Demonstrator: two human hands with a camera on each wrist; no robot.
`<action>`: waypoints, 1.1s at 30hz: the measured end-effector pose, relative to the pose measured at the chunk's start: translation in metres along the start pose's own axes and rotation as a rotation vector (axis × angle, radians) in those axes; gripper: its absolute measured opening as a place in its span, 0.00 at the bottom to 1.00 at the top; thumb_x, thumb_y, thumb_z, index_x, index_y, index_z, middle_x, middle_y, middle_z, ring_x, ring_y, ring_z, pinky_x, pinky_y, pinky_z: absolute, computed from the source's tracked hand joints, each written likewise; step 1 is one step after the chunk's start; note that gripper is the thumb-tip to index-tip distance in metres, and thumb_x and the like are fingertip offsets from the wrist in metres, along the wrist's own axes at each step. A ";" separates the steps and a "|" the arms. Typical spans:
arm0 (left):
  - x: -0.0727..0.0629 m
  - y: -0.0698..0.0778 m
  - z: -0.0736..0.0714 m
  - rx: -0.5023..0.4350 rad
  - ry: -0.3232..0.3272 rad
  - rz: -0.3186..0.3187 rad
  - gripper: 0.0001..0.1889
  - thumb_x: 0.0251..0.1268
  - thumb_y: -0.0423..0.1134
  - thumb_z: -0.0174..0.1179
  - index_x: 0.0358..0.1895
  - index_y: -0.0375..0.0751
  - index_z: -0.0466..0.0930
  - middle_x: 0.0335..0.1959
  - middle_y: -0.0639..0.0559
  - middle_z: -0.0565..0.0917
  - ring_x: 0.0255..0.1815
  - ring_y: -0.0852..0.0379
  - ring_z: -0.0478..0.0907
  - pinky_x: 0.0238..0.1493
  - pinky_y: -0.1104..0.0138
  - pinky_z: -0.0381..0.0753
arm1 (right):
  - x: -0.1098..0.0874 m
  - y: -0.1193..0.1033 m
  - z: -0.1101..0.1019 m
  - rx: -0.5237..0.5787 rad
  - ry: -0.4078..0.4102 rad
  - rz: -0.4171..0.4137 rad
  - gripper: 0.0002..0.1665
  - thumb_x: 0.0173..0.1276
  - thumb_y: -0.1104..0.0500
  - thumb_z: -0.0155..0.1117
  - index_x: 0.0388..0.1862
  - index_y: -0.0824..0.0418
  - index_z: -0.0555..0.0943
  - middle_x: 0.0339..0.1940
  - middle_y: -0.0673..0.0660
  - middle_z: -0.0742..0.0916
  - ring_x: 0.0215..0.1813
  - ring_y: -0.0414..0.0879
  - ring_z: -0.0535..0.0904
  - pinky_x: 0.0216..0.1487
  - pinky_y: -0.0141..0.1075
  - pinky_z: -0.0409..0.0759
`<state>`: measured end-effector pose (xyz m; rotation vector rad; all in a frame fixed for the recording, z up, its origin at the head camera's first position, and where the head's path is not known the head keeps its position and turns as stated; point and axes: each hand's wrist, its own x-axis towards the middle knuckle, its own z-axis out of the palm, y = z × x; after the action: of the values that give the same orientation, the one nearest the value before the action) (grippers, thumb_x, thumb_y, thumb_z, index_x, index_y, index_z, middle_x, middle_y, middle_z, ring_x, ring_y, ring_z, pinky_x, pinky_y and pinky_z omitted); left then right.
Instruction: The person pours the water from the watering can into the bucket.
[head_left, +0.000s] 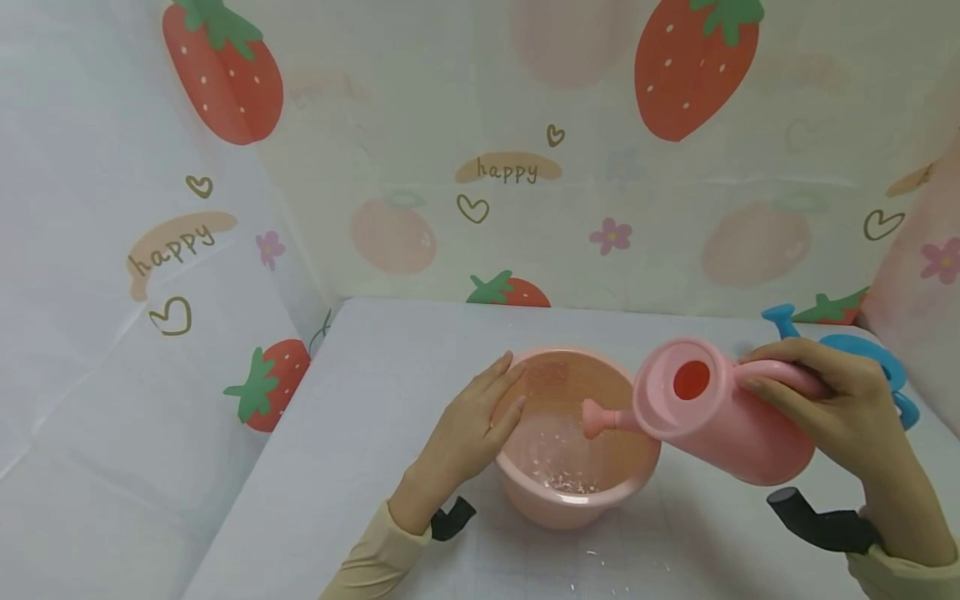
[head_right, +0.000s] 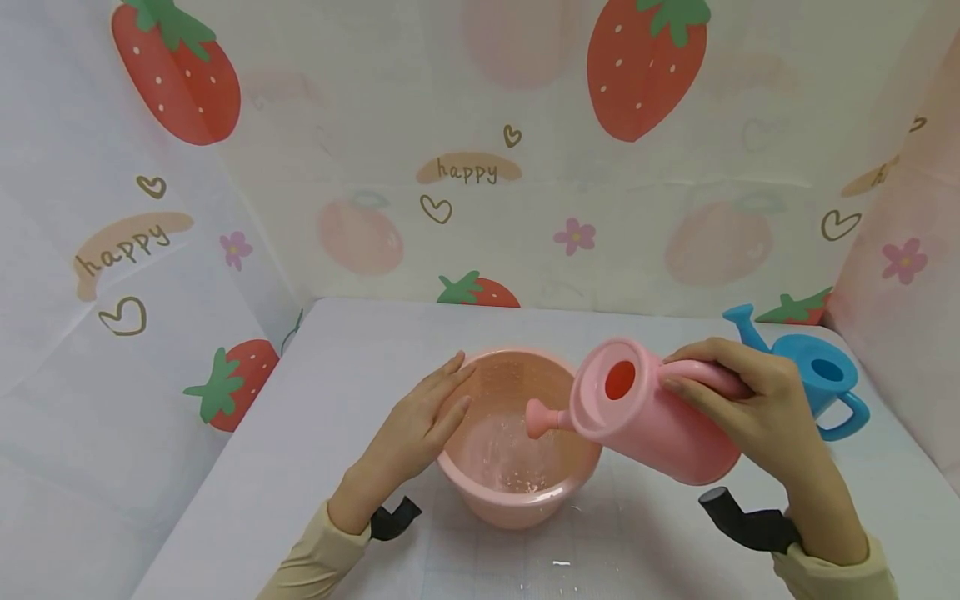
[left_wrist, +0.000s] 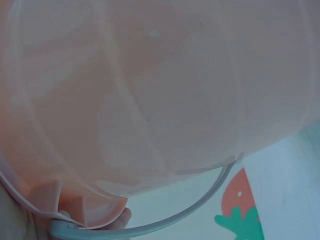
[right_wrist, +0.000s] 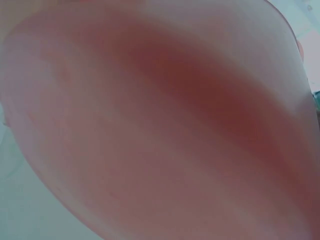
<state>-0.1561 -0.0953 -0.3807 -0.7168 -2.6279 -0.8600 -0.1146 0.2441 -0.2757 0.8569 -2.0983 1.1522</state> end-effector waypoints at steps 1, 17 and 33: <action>0.000 0.000 0.000 0.001 -0.001 -0.001 0.26 0.71 0.54 0.43 0.67 0.48 0.66 0.69 0.50 0.64 0.69 0.55 0.61 0.65 0.58 0.65 | 0.000 0.000 0.000 0.003 0.000 -0.003 0.12 0.48 0.74 0.70 0.35 0.73 0.82 0.32 0.48 0.86 0.35 0.35 0.79 0.39 0.19 0.76; -0.002 0.002 -0.001 -0.006 0.000 0.011 0.26 0.71 0.55 0.42 0.67 0.48 0.66 0.70 0.50 0.63 0.69 0.54 0.60 0.64 0.56 0.65 | -0.001 0.005 -0.001 0.009 -0.009 -0.028 0.13 0.48 0.74 0.71 0.35 0.72 0.82 0.31 0.50 0.86 0.35 0.36 0.79 0.38 0.19 0.75; -0.001 0.002 -0.002 -0.003 -0.018 -0.005 0.26 0.71 0.55 0.42 0.67 0.50 0.65 0.71 0.51 0.61 0.70 0.56 0.59 0.65 0.57 0.64 | 0.004 -0.001 -0.001 0.020 -0.035 -0.053 0.09 0.52 0.71 0.70 0.34 0.71 0.82 0.32 0.49 0.85 0.36 0.35 0.78 0.40 0.19 0.75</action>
<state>-0.1535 -0.0950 -0.3789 -0.7227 -2.6455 -0.8633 -0.1160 0.2432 -0.2713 0.9432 -2.0823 1.1400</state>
